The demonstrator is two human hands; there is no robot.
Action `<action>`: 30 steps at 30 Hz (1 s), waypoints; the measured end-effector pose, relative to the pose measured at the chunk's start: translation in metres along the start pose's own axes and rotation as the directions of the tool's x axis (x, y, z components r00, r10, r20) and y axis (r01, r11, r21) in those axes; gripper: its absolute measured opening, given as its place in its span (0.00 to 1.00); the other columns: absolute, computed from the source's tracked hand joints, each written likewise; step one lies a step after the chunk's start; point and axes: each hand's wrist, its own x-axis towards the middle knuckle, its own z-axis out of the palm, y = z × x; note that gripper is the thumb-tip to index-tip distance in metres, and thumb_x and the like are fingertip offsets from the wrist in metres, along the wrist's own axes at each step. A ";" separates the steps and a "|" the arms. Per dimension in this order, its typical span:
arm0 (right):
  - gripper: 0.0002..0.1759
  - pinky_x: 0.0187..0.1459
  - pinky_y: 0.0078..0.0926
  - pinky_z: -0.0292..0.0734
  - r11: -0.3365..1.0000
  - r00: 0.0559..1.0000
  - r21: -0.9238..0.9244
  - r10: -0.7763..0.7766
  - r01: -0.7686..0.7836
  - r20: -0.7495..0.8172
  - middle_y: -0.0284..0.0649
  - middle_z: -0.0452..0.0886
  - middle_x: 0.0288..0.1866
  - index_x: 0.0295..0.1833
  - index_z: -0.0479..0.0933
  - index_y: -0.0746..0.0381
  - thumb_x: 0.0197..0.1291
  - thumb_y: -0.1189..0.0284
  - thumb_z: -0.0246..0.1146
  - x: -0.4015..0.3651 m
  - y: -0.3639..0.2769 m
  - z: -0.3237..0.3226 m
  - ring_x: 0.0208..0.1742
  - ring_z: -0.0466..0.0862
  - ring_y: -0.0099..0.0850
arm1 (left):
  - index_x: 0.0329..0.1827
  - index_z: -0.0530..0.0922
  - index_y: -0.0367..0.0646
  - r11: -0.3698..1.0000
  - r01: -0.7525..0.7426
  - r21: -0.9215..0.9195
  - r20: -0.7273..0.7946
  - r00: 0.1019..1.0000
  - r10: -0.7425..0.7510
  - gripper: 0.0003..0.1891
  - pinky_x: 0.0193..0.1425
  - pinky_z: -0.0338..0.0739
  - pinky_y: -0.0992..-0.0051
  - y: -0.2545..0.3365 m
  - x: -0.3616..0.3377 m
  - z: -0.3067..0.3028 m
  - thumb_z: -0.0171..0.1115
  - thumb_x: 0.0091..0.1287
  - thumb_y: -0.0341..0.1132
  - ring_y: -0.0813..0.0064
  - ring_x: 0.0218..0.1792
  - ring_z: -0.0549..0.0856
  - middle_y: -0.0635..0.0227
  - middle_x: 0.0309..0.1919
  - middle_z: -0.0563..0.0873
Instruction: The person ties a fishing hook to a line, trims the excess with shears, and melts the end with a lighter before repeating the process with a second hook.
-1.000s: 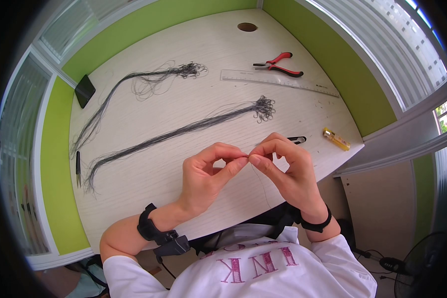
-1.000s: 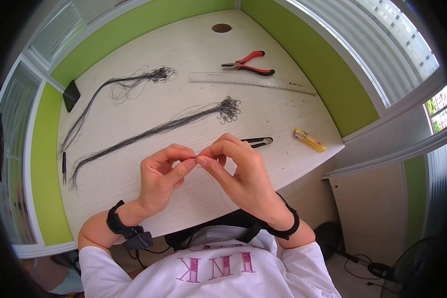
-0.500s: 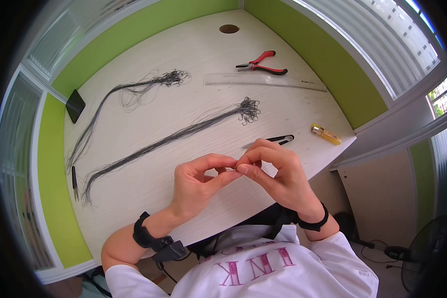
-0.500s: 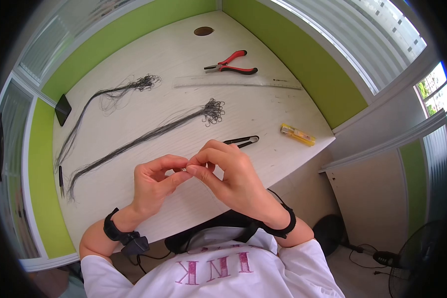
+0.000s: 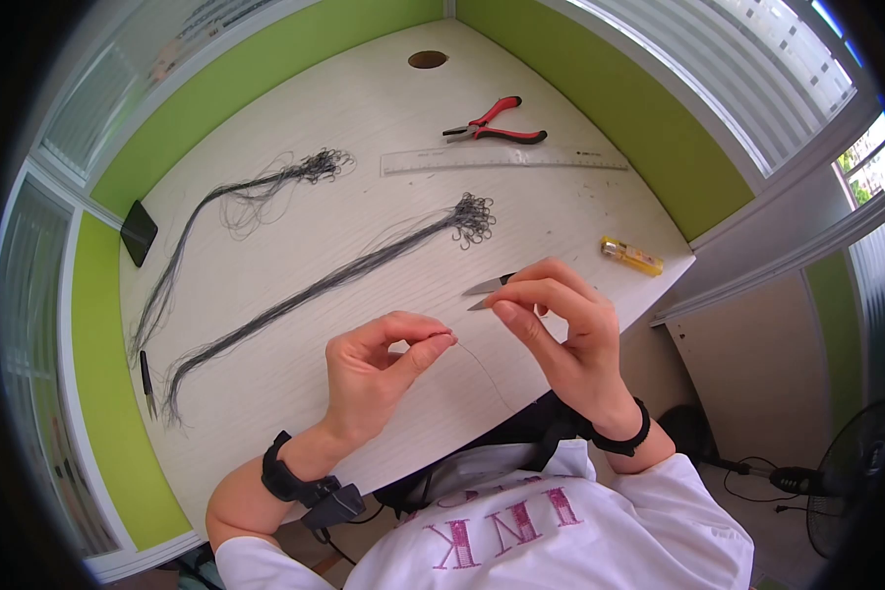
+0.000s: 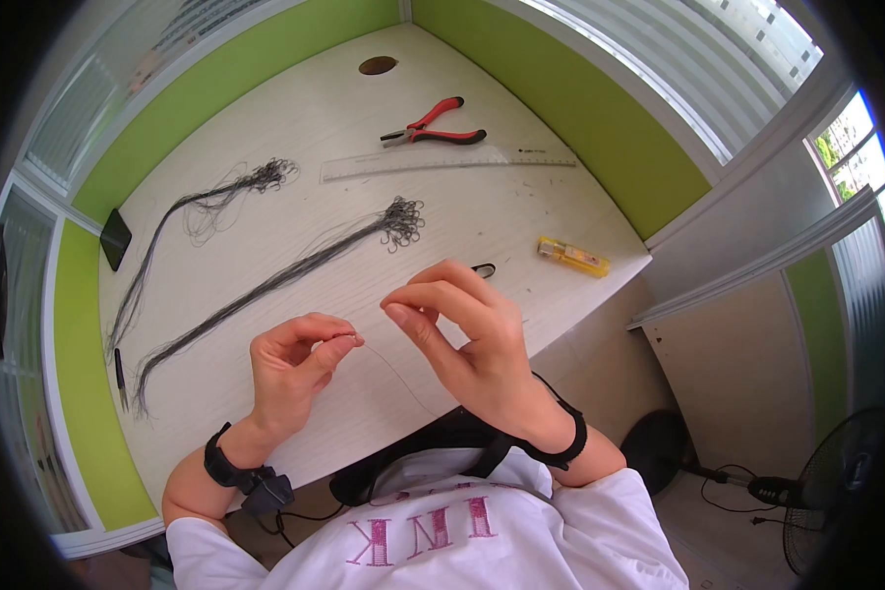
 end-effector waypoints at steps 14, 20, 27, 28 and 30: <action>0.13 0.49 0.25 0.70 0.855 0.963 -0.445 0.255 -0.266 -0.085 0.38 0.75 0.41 0.45 0.75 0.65 0.54 0.78 0.66 -0.005 0.032 -0.078 0.46 0.77 0.29 | 0.38 0.81 0.35 0.984 0.108 -0.145 0.002 0.994 -0.109 0.04 0.17 0.60 0.89 0.015 0.006 -0.006 0.60 0.66 0.26 0.91 0.19 0.68 0.57 0.37 0.86; 0.12 0.40 0.21 0.74 0.729 0.917 0.564 0.247 -0.389 0.313 0.36 0.73 0.39 0.49 0.65 0.64 0.64 0.79 0.60 -0.001 0.001 -0.011 0.44 0.76 0.22 | 0.43 0.81 0.34 0.973 0.166 -0.159 0.091 0.984 -0.153 0.09 0.19 0.65 0.89 0.017 0.005 -0.011 0.62 0.66 0.32 0.90 0.23 0.72 0.58 0.39 0.87; 0.16 0.30 0.17 0.59 0.757 0.923 0.551 0.180 -0.352 0.341 0.31 0.68 0.26 0.44 0.69 0.64 0.75 0.61 0.44 0.002 0.007 0.022 0.28 0.63 0.18 | 0.40 0.80 0.35 0.977 0.164 -0.140 0.105 0.983 -0.150 0.07 0.16 0.60 0.89 0.025 0.005 -0.012 0.60 0.68 0.31 0.90 0.21 0.69 0.58 0.36 0.85; 0.24 0.32 0.18 0.58 0.743 0.914 0.543 0.243 -0.391 0.325 0.29 0.65 0.25 0.42 0.72 0.65 0.75 0.56 0.40 0.002 0.004 0.025 0.28 0.60 0.19 | 0.40 0.80 0.35 0.978 0.166 -0.125 0.106 0.983 -0.153 0.07 0.16 0.60 0.89 0.026 0.006 -0.013 0.60 0.68 0.31 0.90 0.21 0.69 0.59 0.35 0.85; 0.25 0.33 0.19 0.58 0.738 0.910 0.541 0.258 -0.402 0.324 0.29 0.65 0.25 0.42 0.72 0.65 0.75 0.55 0.40 0.004 0.009 0.029 0.28 0.61 0.19 | 0.41 0.80 0.35 0.978 0.164 -0.128 0.096 0.984 -0.152 0.07 0.16 0.60 0.89 0.027 0.007 -0.013 0.60 0.68 0.31 0.90 0.21 0.69 0.60 0.35 0.85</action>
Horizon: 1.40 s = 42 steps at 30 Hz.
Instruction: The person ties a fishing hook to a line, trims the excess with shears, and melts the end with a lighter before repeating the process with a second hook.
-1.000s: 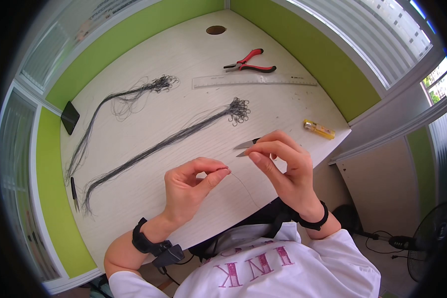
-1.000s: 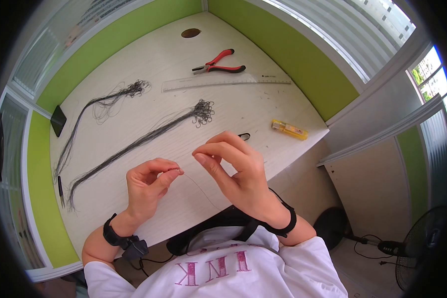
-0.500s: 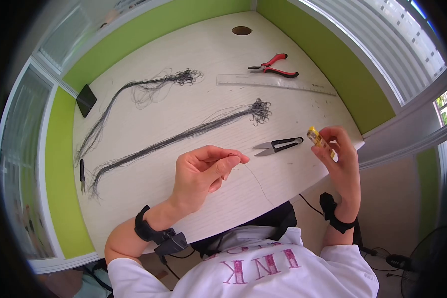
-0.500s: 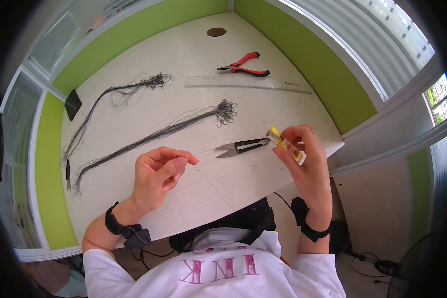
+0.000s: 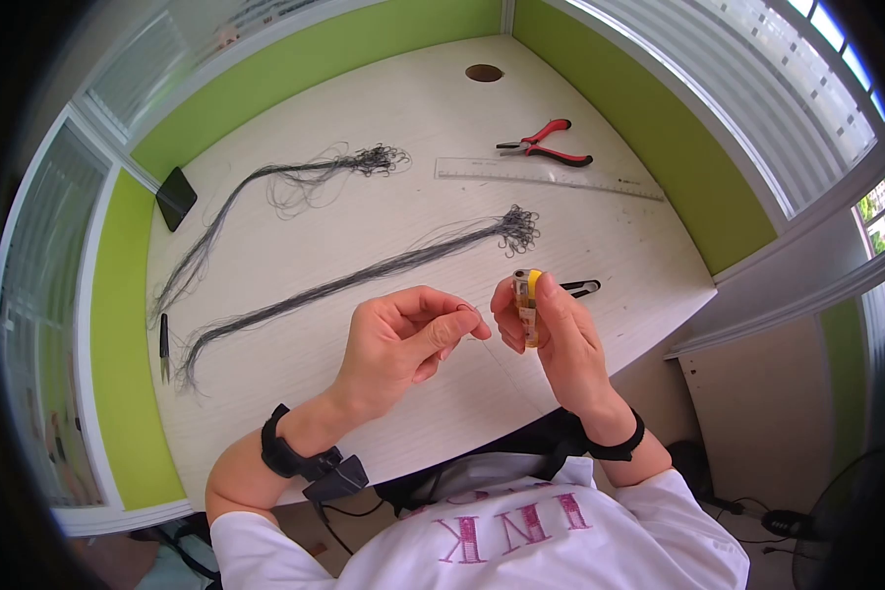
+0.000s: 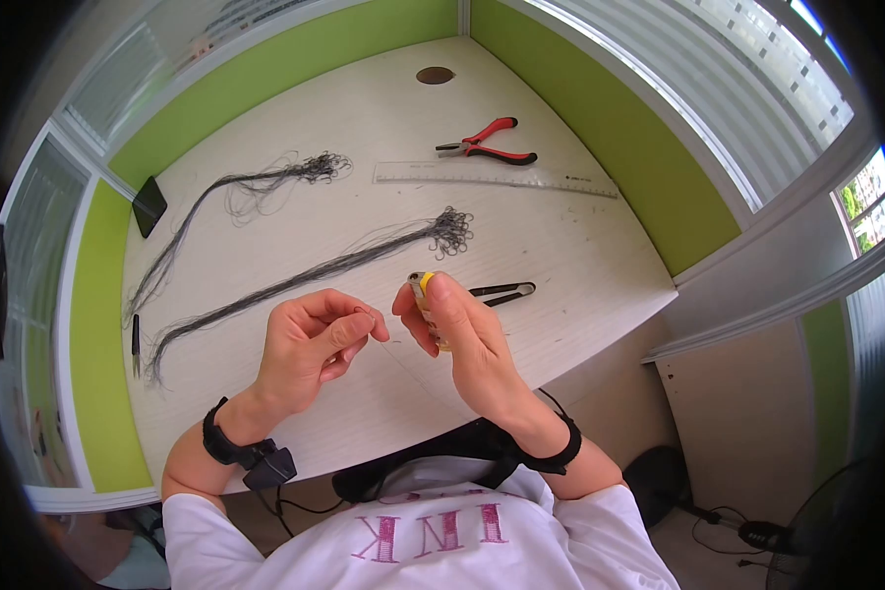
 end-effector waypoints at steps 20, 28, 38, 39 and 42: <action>0.30 0.21 0.17 0.50 0.986 0.974 0.051 0.165 -0.159 -0.155 0.28 0.64 0.18 0.21 0.63 0.59 0.71 0.49 0.45 0.007 0.004 0.019 0.20 0.58 0.16 | 0.38 0.76 0.36 0.998 0.064 -0.022 0.054 0.997 -0.062 0.04 0.17 0.62 0.89 0.015 0.001 -0.006 0.59 0.67 0.28 0.86 0.22 0.74 0.55 0.33 0.85; 0.29 0.21 0.18 0.50 0.986 0.979 0.089 0.155 -0.144 -0.134 0.28 0.62 0.17 0.20 0.62 0.59 0.73 0.55 0.41 0.004 0.005 0.021 0.19 0.57 0.17 | 0.41 0.79 0.33 0.997 0.081 -0.007 0.087 0.993 -0.080 0.07 0.19 0.63 0.89 0.015 0.001 -0.008 0.61 0.67 0.29 0.89 0.20 0.72 0.61 0.30 0.85; 0.29 0.21 0.19 0.49 0.983 0.982 0.116 0.154 -0.141 -0.110 0.28 0.61 0.17 0.20 0.62 0.60 0.74 0.56 0.40 0.003 0.007 0.022 0.19 0.56 0.17 | 0.40 0.78 0.35 0.996 0.090 0.011 0.084 0.992 -0.090 0.05 0.18 0.64 0.89 0.016 0.000 -0.006 0.61 0.66 0.28 0.88 0.20 0.73 0.62 0.27 0.84; 0.29 0.21 0.19 0.49 0.982 0.981 0.114 0.163 -0.151 -0.106 0.28 0.61 0.17 0.20 0.62 0.60 0.74 0.56 0.40 0.003 0.006 0.022 0.19 0.56 0.17 | 0.40 0.78 0.35 0.996 0.090 0.015 0.085 0.992 -0.090 0.05 0.18 0.64 0.89 0.016 0.000 -0.007 0.62 0.66 0.28 0.88 0.20 0.73 0.62 0.27 0.84; 0.28 0.21 0.18 0.50 0.980 0.979 0.108 0.177 -0.167 -0.100 0.28 0.62 0.18 0.20 0.61 0.60 0.74 0.57 0.40 0.003 0.006 0.023 0.20 0.57 0.17 | 0.41 0.79 0.34 0.996 0.090 0.019 0.093 0.992 -0.091 0.06 0.19 0.63 0.89 0.014 0.000 -0.008 0.62 0.66 0.29 0.89 0.20 0.73 0.63 0.28 0.84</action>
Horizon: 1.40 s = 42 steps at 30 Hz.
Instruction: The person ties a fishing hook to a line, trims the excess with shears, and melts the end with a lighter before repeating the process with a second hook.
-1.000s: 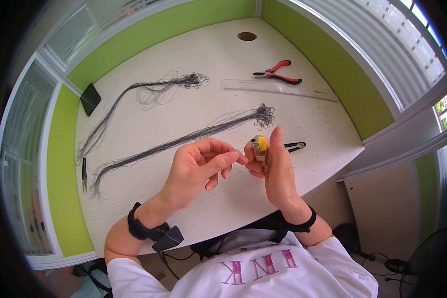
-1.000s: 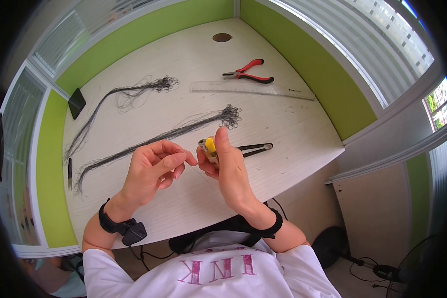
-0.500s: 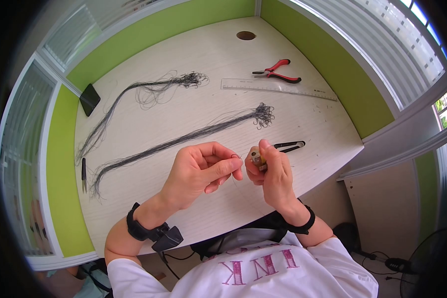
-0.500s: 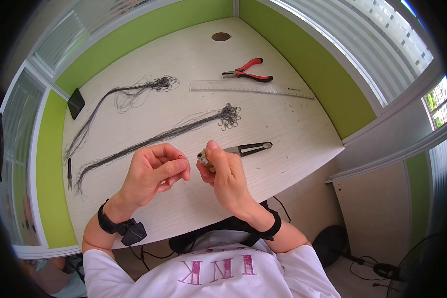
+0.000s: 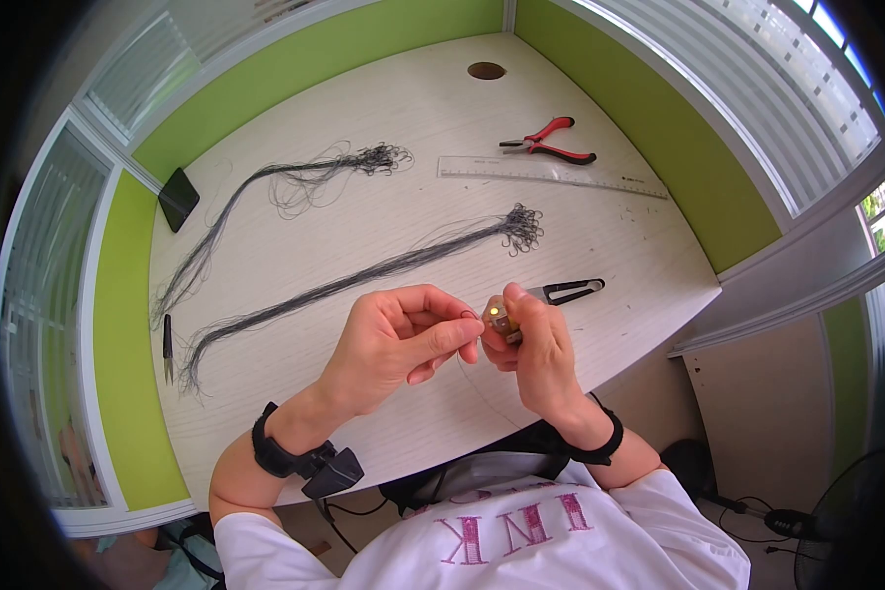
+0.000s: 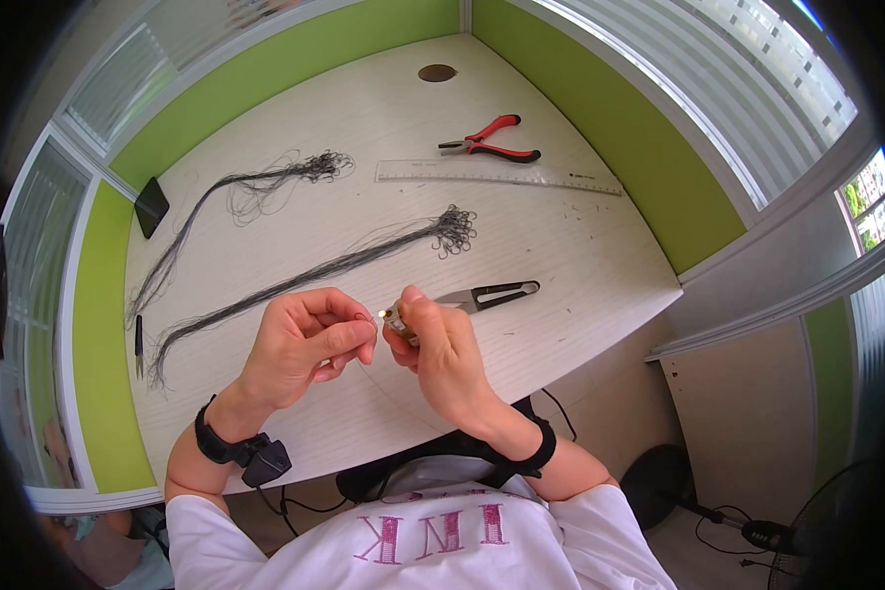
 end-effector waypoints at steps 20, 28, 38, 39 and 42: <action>0.11 0.39 0.17 0.67 0.965 0.964 -0.008 -0.262 0.262 0.035 0.31 0.75 0.34 0.38 0.78 0.68 0.64 0.69 0.62 0.001 -0.013 -0.006 0.36 0.72 0.20 | 0.41 0.79 0.35 0.999 0.031 -0.016 0.008 0.999 -0.031 0.06 0.19 0.63 0.89 0.001 0.001 0.000 0.61 0.66 0.28 0.89 0.19 0.73 0.64 0.26 0.84; 0.05 0.37 0.17 0.66 0.900 0.928 -0.254 -0.306 0.355 0.211 0.33 0.74 0.35 0.40 0.76 0.67 0.62 0.76 0.63 0.006 -0.009 -0.021 0.33 0.71 0.20 | 0.42 0.79 0.34 0.999 0.035 0.003 0.023 0.999 -0.035 0.06 0.19 0.63 0.89 -0.002 0.002 -0.001 0.61 0.65 0.27 0.90 0.19 0.72 0.64 0.26 0.84; 0.18 0.32 0.24 0.76 0.458 0.699 -0.565 -0.632 0.686 0.336 0.40 0.78 0.38 0.43 0.77 0.65 0.42 0.88 0.64 0.009 -0.021 -0.024 0.35 0.81 0.31 | 0.40 0.79 0.35 0.996 0.039 0.082 -0.052 0.998 -0.035 0.05 0.20 0.60 0.89 0.002 0.001 0.001 0.62 0.64 0.28 0.90 0.19 0.71 0.64 0.26 0.84; 0.18 0.32 0.24 0.76 0.458 0.699 -0.566 -0.631 0.685 0.337 0.40 0.78 0.38 0.43 0.77 0.65 0.42 0.88 0.64 0.010 -0.022 -0.026 0.35 0.81 0.31 | 0.40 0.79 0.35 0.998 0.048 0.046 -0.031 0.998 -0.047 0.06 0.20 0.60 0.89 0.001 0.001 0.000 0.62 0.64 0.28 0.90 0.19 0.71 0.64 0.26 0.84; 0.20 0.29 0.25 0.75 0.354 0.644 -0.581 -0.636 0.733 0.425 0.38 0.77 0.35 0.41 0.78 0.64 0.38 0.88 0.64 0.012 -0.024 -0.028 0.32 0.80 0.32 | 0.40 0.79 0.34 0.998 0.065 -0.006 -0.004 0.998 -0.065 0.06 0.20 0.60 0.89 0.001 0.001 0.000 0.62 0.64 0.28 0.90 0.19 0.71 0.64 0.26 0.84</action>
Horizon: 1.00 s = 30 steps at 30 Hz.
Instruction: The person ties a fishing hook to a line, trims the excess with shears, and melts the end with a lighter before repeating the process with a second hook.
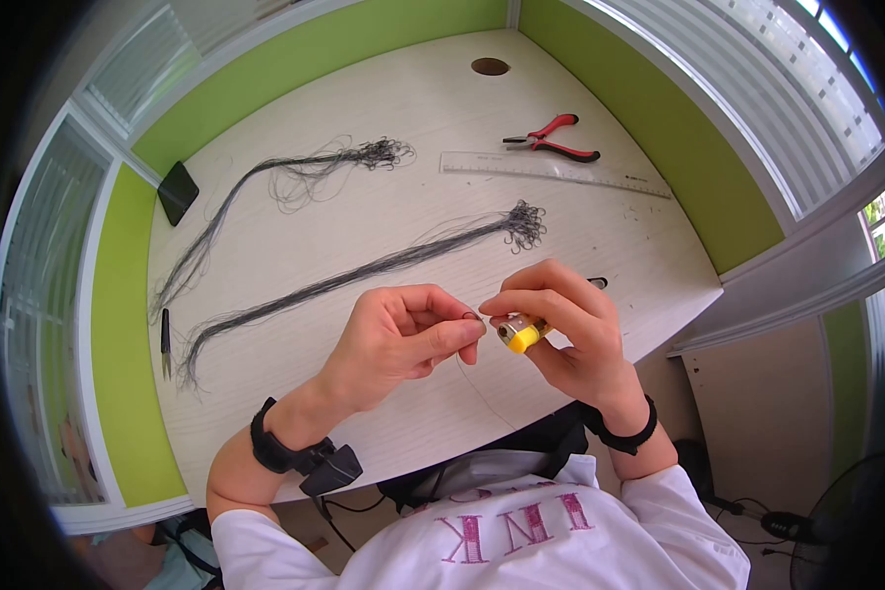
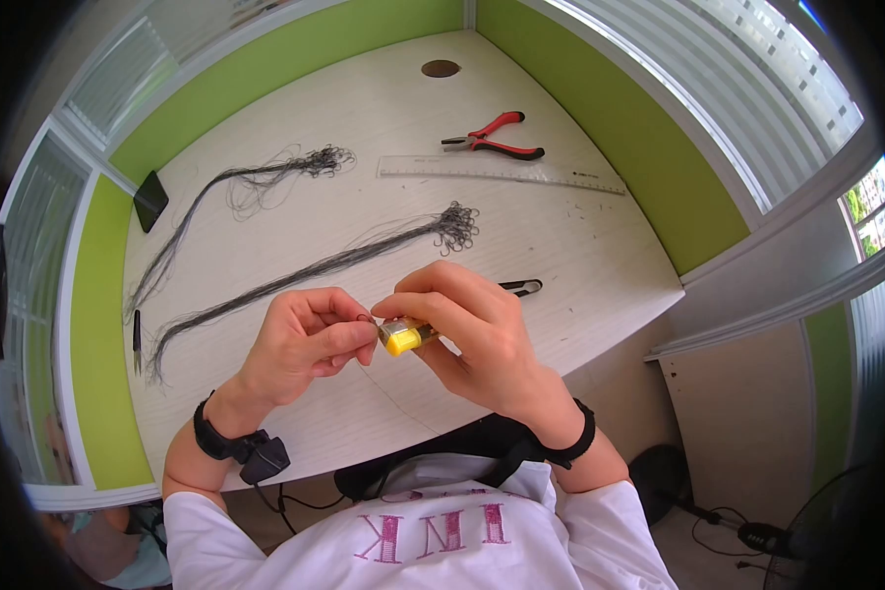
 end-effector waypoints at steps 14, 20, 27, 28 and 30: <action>0.19 0.27 0.24 0.70 0.947 0.978 -0.244 -0.201 0.209 0.060 0.35 0.77 0.33 0.36 0.76 0.60 0.34 0.73 0.72 0.002 0.000 -0.003 0.28 0.77 0.30 | 0.40 0.79 0.34 0.998 0.059 0.022 0.045 0.997 -0.060 0.06 0.20 0.59 0.90 0.001 0.000 -0.002 0.63 0.64 0.28 0.91 0.20 0.72 0.65 0.26 0.84; 0.19 0.27 0.24 0.69 0.992 1.000 -0.129 -0.009 0.009 0.007 0.35 0.77 0.34 0.37 0.75 0.61 0.36 0.76 0.72 -0.003 -0.004 0.003 0.28 0.77 0.30 | 0.40 0.79 0.35 0.995 0.001 0.097 0.013 1.000 -0.002 0.07 0.20 0.60 0.89 -0.002 -0.002 0.000 0.64 0.64 0.30 0.91 0.21 0.75 0.67 0.25 0.84; 0.18 0.27 0.25 0.69 0.976 0.988 -0.169 -0.146 0.137 -0.048 0.34 0.78 0.33 0.38 0.78 0.60 0.36 0.82 0.68 -0.003 0.001 -0.003 0.28 0.77 0.30 | 0.40 0.81 0.37 0.996 0.006 0.094 0.049 0.999 -0.010 0.09 0.21 0.59 0.90 0.004 -0.002 -0.002 0.64 0.65 0.35 0.94 0.23 0.73 0.71 0.26 0.84; 0.18 0.27 0.25 0.69 0.976 0.988 -0.169 -0.146 0.137 -0.046 0.34 0.78 0.33 0.38 0.78 0.60 0.36 0.82 0.68 -0.003 0.001 -0.004 0.28 0.77 0.30 | 0.40 0.81 0.37 0.996 0.022 0.089 0.058 0.998 -0.027 0.09 0.21 0.58 0.90 0.003 -0.002 -0.002 0.64 0.65 0.35 0.94 0.23 0.73 0.72 0.26 0.84; 0.17 0.27 0.25 0.68 0.969 0.985 -0.191 -0.168 0.157 -0.039 0.34 0.78 0.32 0.37 0.79 0.59 0.36 0.83 0.67 -0.001 -0.001 -0.004 0.28 0.77 0.29 | 0.40 0.81 0.37 0.997 0.029 0.073 0.070 0.997 -0.034 0.09 0.21 0.58 0.90 0.002 -0.002 -0.003 0.64 0.65 0.35 0.94 0.23 0.73 0.72 0.26 0.84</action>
